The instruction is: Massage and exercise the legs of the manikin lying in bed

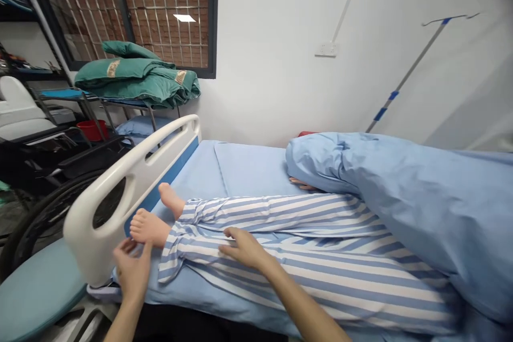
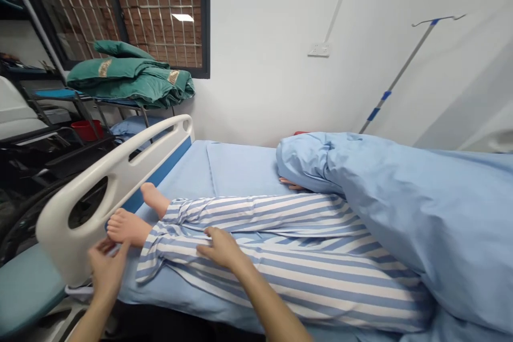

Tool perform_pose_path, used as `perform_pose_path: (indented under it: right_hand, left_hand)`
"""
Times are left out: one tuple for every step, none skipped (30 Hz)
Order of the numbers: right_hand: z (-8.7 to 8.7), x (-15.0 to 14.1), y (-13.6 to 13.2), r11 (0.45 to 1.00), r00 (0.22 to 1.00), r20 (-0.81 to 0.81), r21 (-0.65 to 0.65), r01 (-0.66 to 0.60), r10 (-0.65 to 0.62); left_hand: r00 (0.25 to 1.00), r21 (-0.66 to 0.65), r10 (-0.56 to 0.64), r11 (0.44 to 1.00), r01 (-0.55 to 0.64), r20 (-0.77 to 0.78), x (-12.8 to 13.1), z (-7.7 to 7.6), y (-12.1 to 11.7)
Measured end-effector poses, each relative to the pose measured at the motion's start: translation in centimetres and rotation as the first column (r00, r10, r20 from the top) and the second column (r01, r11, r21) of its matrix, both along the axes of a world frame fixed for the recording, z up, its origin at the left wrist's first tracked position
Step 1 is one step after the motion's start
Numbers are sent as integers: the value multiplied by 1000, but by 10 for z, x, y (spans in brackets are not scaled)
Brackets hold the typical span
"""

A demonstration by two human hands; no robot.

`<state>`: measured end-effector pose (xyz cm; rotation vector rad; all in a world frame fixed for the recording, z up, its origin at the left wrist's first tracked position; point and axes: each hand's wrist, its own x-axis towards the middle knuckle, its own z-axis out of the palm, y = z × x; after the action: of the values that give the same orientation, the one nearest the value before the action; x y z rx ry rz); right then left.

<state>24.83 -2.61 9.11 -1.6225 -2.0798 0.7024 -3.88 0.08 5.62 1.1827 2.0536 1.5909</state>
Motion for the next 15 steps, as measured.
perform_pose_path:
  right_hand:
    - [0, 18, 5, 999, 999, -27, -30, 22, -23]
    - [0, 38, 10, 997, 997, -42, -52, 56, -58]
    - [-1, 57, 14, 993, 994, -44, -69, 99, -102]
    - [-4, 75, 18, 986, 988, -40, -79, 149, -152]
    - [-7, 92, 22, 977, 980, -31, -89, 194, -198]
    - [-11, 107, 26, 968, 972, -22, -99, 230, -233]
    - [-16, 119, 29, 961, 967, -17, -114, 253, -256]
    - [-20, 129, 33, 955, 964, -13, -135, 262, -267]
    - [-24, 136, 36, 952, 963, -14, -157, 264, -269]
    - [-29, 142, 39, 949, 963, -18, -177, 262, -269]
    - [-33, 146, 41, 946, 963, -24, -195, 258, -268]
    - [-37, 148, 44, 943, 962, -33, -210, 257, -270]
    - [-42, 150, 46, 940, 961, -46, -225, 257, -274]
    - [-47, 151, 48, 935, 958, -62, -243, 258, -280]
    - [-52, 151, 49, 930, 955, -79, -262, 257, -286]
  left_hand:
    - [988, 61, 73, 996, -65, -138, 6, 8, -7]
    - [950, 135, 119, 987, -82, -289, 15, 16, -12]
    - [906, 181, 89, 983, -14, -414, 25, 25, -13]
    - [864, 195, 22, 977, 89, -503, 37, 33, -11]
    - [815, 183, -65, 961, 206, -576, 50, 39, -6]
    - [762, 146, -168, 934, 326, -626, 64, 43, 3]
    - [701, 97, -269, 895, 435, -660, 76, 44, 15]
    - [635, 42, -360, 849, 526, -683, 88, 42, 29]
    - [568, -15, -435, 803, 596, -699, 98, 39, 44]
    - [503, -68, -488, 762, 644, -713, 107, 35, 59]
    - [445, -113, -521, 732, 672, -728, 114, 31, 75]
    - [393, -151, -537, 712, 686, -746, 120, 27, 89]
    - [345, -184, -544, 698, 692, -764, 124, 23, 103]
    - [301, -213, -548, 686, 696, -780, 128, 19, 115]
    - [257, -244, -557, 670, 701, -790, 130, 16, 125]
